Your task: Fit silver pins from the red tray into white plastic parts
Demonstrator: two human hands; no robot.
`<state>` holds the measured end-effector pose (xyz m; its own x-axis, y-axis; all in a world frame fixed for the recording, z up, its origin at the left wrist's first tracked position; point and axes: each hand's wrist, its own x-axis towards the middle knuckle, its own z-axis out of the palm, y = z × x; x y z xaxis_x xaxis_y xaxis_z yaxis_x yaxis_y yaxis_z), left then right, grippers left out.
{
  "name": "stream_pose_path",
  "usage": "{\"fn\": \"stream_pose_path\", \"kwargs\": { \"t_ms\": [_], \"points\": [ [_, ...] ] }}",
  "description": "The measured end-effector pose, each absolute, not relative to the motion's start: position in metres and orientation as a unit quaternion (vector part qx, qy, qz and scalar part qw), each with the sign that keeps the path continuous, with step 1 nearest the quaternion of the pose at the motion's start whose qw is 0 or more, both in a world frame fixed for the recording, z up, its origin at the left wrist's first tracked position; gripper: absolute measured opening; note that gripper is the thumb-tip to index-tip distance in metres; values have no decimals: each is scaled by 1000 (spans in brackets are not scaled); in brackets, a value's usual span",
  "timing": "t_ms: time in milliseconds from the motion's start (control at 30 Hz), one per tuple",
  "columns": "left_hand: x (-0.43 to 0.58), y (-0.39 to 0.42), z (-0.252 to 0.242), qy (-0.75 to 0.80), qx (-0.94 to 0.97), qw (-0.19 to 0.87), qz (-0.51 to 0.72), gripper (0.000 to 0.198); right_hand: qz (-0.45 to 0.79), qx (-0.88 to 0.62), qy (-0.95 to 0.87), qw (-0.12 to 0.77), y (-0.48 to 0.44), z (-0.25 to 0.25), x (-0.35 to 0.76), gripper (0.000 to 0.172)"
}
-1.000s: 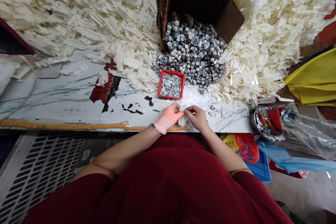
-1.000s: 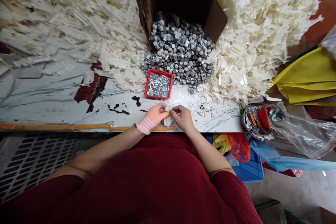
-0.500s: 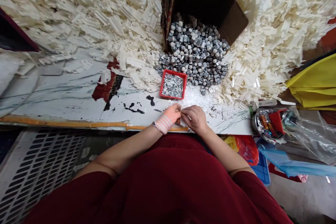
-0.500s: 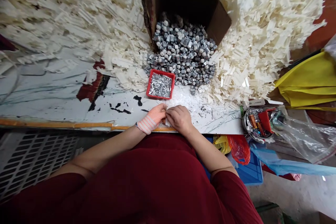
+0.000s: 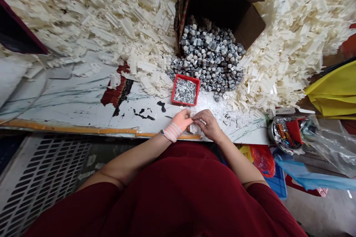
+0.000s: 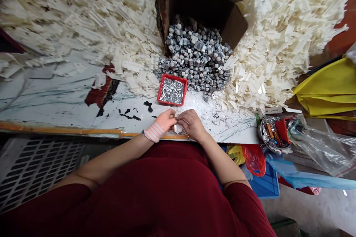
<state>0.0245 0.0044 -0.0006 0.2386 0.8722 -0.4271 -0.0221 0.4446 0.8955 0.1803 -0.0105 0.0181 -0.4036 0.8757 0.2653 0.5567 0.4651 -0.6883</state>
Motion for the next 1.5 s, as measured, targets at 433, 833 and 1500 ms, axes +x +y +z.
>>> {"fn": "stream_pose_path", "kwargs": {
  "t_ms": [433, 833, 1500],
  "points": [
    [24, 2, 10, 519, 395, 681, 333, 18, 298, -562, -705, 314, -7, 18, 191, 13],
    [28, 0, 10, 499, 351, 723, 323, 23, 330, -617, -657, 280, -14, 12, 185, 18],
    [26, 2, 13, 445, 280, 784, 330, 31, 329, -609, -664, 283, -19, 5, 224, 28]
  ]
}}
